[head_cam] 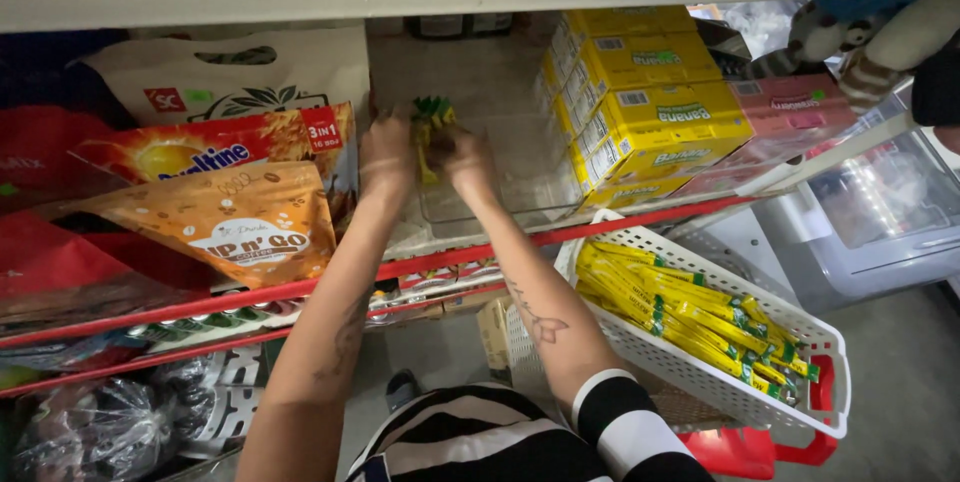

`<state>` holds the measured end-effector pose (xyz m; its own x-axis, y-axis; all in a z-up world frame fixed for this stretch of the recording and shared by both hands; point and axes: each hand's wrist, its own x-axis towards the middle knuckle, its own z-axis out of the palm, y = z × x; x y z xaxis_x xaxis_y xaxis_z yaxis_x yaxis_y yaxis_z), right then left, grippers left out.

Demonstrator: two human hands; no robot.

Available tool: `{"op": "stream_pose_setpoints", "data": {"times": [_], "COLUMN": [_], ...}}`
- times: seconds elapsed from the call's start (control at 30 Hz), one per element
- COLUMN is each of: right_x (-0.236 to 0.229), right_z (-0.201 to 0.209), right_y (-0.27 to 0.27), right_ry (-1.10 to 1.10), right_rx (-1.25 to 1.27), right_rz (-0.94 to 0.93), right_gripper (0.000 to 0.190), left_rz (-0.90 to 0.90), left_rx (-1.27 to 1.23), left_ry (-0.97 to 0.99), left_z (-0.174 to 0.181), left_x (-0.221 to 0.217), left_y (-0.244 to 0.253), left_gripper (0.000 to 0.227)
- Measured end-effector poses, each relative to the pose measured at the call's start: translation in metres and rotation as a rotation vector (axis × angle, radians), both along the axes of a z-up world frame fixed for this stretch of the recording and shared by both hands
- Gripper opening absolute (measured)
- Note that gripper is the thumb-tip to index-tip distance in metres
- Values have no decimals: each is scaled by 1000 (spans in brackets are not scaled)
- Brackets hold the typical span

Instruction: Stocking and organizing yellow sachet packets from a basket onto a grocery store shelf.

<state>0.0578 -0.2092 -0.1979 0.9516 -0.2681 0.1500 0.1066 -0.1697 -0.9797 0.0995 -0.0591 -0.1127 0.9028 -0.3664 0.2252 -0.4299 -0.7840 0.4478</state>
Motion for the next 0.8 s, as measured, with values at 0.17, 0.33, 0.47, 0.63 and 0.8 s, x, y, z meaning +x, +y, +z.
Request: {"op": "stream_pose_setpoints", "data": {"times": [0.17, 0.33, 0.47, 0.63, 0.8], "right_x": [-22, -19, -11, -17, -56], "right_z": [61, 51, 21, 18, 23], "right_y": [25, 13, 3, -1, -16], "right_ry": [36, 26, -15, 57, -108], "right_rx": [-391, -368, -314, -272, -222], "right_rz": [-212, -150, -95, -139, -145], "right_gripper": [21, 22, 23, 27, 34], "left_rz": [-13, 40, 103, 83, -115], "left_rx": [-169, -153, -93, -75, -187], "left_ry": [-189, -43, -22, -95, -367], "left_z": [-12, 28, 2, -19, -26], "left_x": [9, -14, -8, -5, -42], "left_y": [-5, -2, -7, -5, 4], "left_gripper": [27, 40, 42, 34, 52]}}
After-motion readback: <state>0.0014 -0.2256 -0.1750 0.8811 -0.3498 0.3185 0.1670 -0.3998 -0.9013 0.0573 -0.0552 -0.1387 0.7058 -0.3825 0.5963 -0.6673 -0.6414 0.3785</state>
